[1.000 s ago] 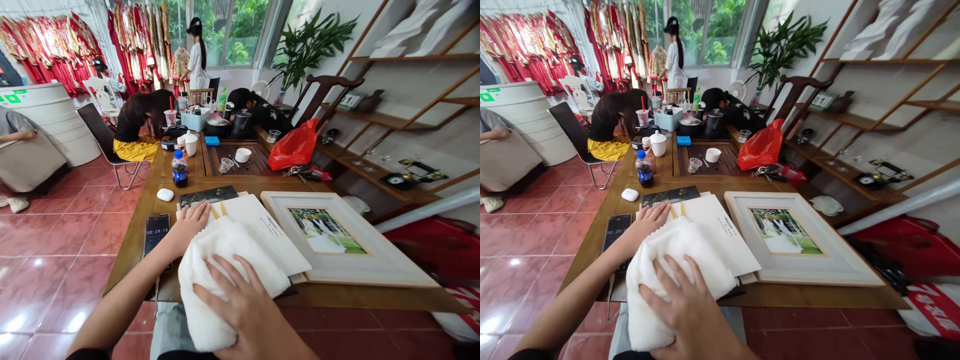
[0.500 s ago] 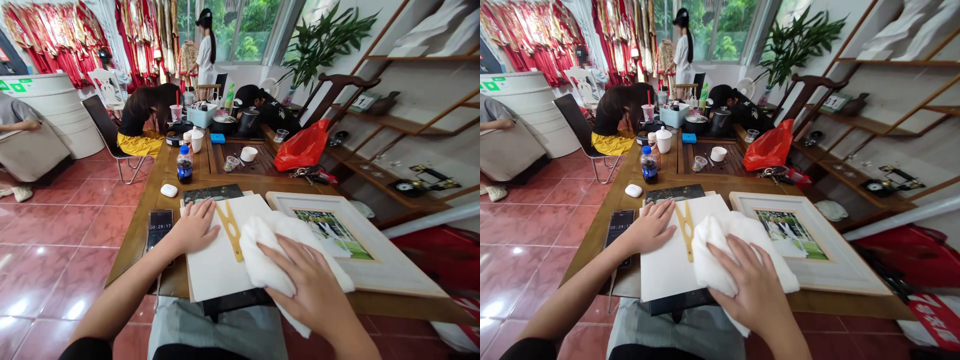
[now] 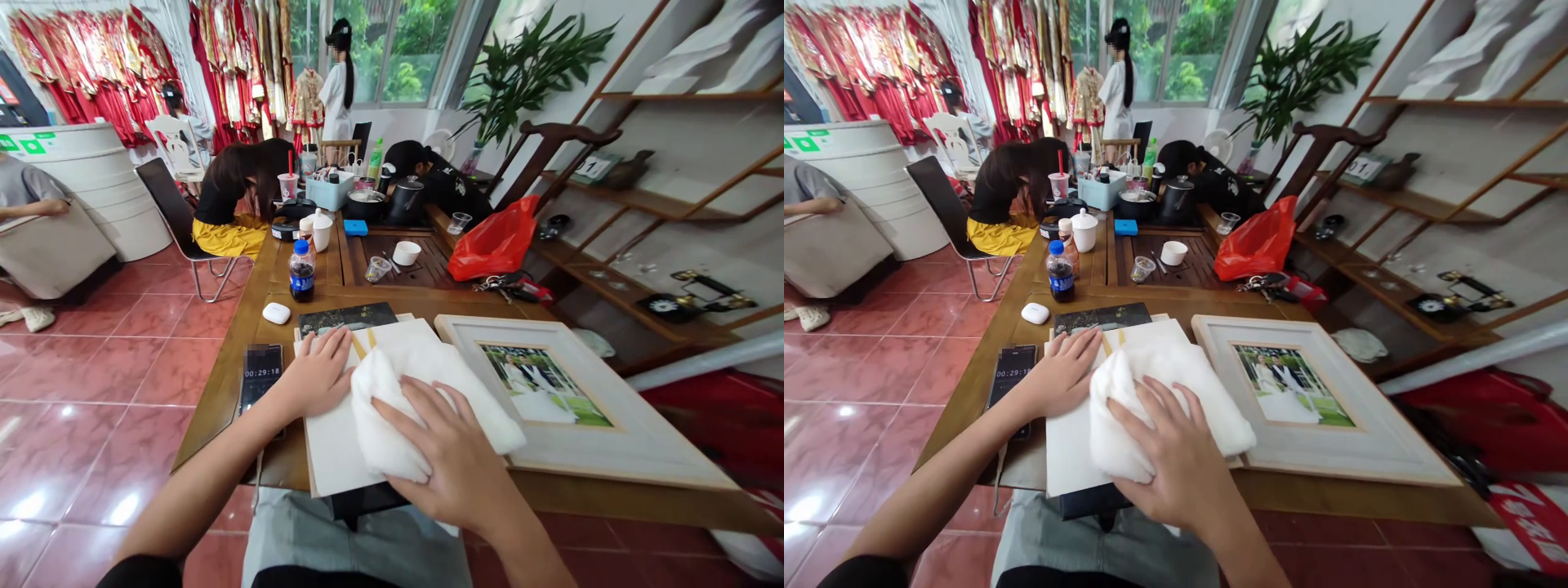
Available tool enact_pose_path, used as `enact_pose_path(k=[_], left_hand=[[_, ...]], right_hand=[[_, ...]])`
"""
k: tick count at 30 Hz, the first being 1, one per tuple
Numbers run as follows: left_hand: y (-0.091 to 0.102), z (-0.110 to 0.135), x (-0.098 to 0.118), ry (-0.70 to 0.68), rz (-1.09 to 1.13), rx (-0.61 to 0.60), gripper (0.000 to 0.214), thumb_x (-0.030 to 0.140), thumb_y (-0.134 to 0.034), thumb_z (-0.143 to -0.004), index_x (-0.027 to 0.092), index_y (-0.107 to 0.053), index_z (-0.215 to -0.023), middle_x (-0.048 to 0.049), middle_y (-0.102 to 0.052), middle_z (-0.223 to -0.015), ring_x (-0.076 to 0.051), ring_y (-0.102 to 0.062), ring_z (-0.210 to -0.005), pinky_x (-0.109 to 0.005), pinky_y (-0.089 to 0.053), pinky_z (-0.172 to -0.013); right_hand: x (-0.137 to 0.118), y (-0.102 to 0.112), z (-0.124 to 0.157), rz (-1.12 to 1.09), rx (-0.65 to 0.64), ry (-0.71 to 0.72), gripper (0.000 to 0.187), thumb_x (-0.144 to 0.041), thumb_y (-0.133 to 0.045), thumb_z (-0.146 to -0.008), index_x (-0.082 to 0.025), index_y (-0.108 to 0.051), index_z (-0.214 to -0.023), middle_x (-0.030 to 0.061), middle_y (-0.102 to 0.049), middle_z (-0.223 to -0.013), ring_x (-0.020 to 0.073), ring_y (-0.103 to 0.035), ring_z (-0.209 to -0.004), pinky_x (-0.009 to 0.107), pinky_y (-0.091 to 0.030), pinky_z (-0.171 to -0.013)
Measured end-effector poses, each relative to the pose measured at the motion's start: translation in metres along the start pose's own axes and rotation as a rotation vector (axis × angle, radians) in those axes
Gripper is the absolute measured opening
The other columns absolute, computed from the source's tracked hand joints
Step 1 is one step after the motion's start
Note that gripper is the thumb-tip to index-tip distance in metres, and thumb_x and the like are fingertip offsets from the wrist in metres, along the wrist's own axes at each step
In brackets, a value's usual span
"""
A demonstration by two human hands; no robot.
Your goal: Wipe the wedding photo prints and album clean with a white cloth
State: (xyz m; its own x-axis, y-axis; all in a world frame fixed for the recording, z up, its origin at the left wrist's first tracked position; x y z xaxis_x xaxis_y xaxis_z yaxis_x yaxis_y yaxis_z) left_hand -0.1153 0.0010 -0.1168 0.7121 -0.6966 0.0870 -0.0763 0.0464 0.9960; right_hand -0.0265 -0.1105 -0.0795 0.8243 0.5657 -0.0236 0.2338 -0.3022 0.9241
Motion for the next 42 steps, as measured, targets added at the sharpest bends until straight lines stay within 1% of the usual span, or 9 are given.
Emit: enact_pose_path(k=[3, 6, 9, 11, 15, 17, 23, 29, 42], left_hand=[[-0.001, 0.000, 0.000, -0.024, -0.036, -0.021, 0.064, 0.038, -0.035, -0.102, 0.007, -0.024, -0.157, -0.0201, -0.024, -0.164, -0.033, -0.023, -0.152, -0.055, -0.020, -0.120], [-0.002, 0.000, 0.000, -0.027, -0.034, -0.025, 0.066, 0.039, -0.038, -0.101, 0.007, -0.024, -0.157, -0.0204, -0.024, -0.164, -0.033, -0.023, -0.152, -0.055, -0.020, -0.121], [-0.001, 0.000, -0.001, -0.013, -0.008, -0.006, 0.060, 0.033, -0.031, -0.102, 0.008, -0.026, -0.156, -0.0190, -0.027, -0.164, -0.031, -0.025, -0.152, -0.054, -0.021, -0.121], [0.000, -0.001, -0.002, 0.003, 0.009, 0.017, 0.058, 0.031, -0.026, -0.103, 0.008, -0.027, -0.156, -0.0179, -0.029, -0.163, -0.030, -0.026, -0.152, -0.054, -0.021, -0.121], [0.001, -0.001, -0.001, 0.002, 0.040, 0.052, 0.058, 0.034, -0.024, -0.104, 0.010, -0.026, -0.157, -0.0174, -0.032, -0.162, -0.030, -0.028, -0.151, -0.056, -0.021, -0.120], [0.002, -0.001, -0.001, -0.001, 0.047, 0.059, 0.058, 0.034, -0.024, -0.103, 0.010, -0.025, -0.157, -0.0174, -0.032, -0.162, -0.031, -0.028, -0.150, -0.056, -0.021, -0.120], [0.002, 0.000, -0.001, 0.012, 0.040, 0.052, 0.058, 0.035, -0.026, -0.103, 0.010, -0.027, -0.156, -0.0169, -0.031, -0.162, -0.030, -0.028, -0.151, -0.055, -0.020, -0.121], [0.004, 0.000, -0.001, -0.007, 0.040, 0.081, 0.059, 0.035, -0.025, -0.103, 0.011, -0.027, -0.156, -0.0173, -0.033, -0.161, -0.030, -0.029, -0.150, -0.055, -0.021, -0.120], [0.005, 0.000, -0.002, 0.005, 0.042, 0.056, 0.057, 0.034, -0.029, -0.102, 0.011, -0.030, -0.154, -0.0178, -0.032, -0.162, -0.029, -0.029, -0.150, -0.055, -0.021, -0.121]], right_hand=[[-0.012, -0.006, -0.008, -0.081, -0.072, 0.047, 0.071, -0.045, -0.070, -0.069, -0.024, -0.059, -0.136, 0.0179, -0.058, -0.134, 0.0397, -0.046, -0.130, 0.059, -0.025, -0.107], [-0.008, -0.010, -0.011, -0.131, -0.125, 0.033, 0.072, -0.044, -0.072, -0.067, -0.027, -0.060, -0.136, 0.0171, -0.057, -0.138, 0.0386, -0.046, -0.131, 0.058, -0.026, -0.108], [0.012, -0.009, -0.008, -0.109, -0.116, -0.020, 0.070, -0.044, -0.072, -0.071, -0.026, -0.060, -0.137, 0.0179, -0.057, -0.139, 0.0368, -0.050, -0.128, 0.054, -0.033, -0.105], [0.031, -0.008, -0.005, -0.052, -0.079, -0.076, 0.066, -0.046, -0.069, -0.077, -0.024, -0.059, -0.138, 0.0182, -0.058, -0.137, 0.0356, -0.053, -0.125, 0.052, -0.036, -0.103], [0.068, -0.006, 0.004, 0.072, 0.014, -0.263, 0.057, -0.051, -0.057, -0.089, -0.025, -0.059, -0.139, 0.0159, -0.062, -0.131, 0.0350, -0.056, -0.121, 0.051, -0.041, -0.097], [0.078, -0.006, 0.007, 0.101, 0.039, -0.326, 0.054, -0.051, -0.053, -0.091, -0.025, -0.059, -0.138, 0.0154, -0.062, -0.130, 0.0345, -0.056, -0.119, 0.051, -0.042, -0.095], [0.074, -0.009, 0.004, 0.105, 0.044, -0.291, 0.054, -0.053, -0.052, -0.092, -0.023, -0.059, -0.137, 0.0162, -0.060, -0.129, 0.0340, -0.055, -0.119, 0.050, -0.040, -0.097], [0.074, -0.011, 0.005, 0.111, 0.037, -0.303, 0.055, -0.051, -0.052, -0.091, -0.023, -0.060, -0.138, 0.0158, -0.060, -0.129, 0.0346, -0.054, -0.118, 0.050, -0.039, -0.097], [0.074, -0.010, 0.004, 0.107, 0.062, -0.333, 0.050, -0.048, -0.055, -0.091, -0.025, -0.061, -0.135, 0.0138, -0.060, -0.129, 0.0325, -0.055, -0.118, 0.049, -0.039, -0.098]])
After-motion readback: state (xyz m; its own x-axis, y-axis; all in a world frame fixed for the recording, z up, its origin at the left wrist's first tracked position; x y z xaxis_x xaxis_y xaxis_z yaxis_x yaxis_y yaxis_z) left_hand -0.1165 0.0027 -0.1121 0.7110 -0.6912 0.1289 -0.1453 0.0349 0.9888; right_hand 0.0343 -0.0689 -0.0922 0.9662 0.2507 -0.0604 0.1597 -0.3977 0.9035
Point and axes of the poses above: each hand's wrist, its own z-axis away from the middle knuckle, its own y-axis out of the back of the hand, x = y × z, the point moved 10 cm from there along -z, towards the middle knuckle
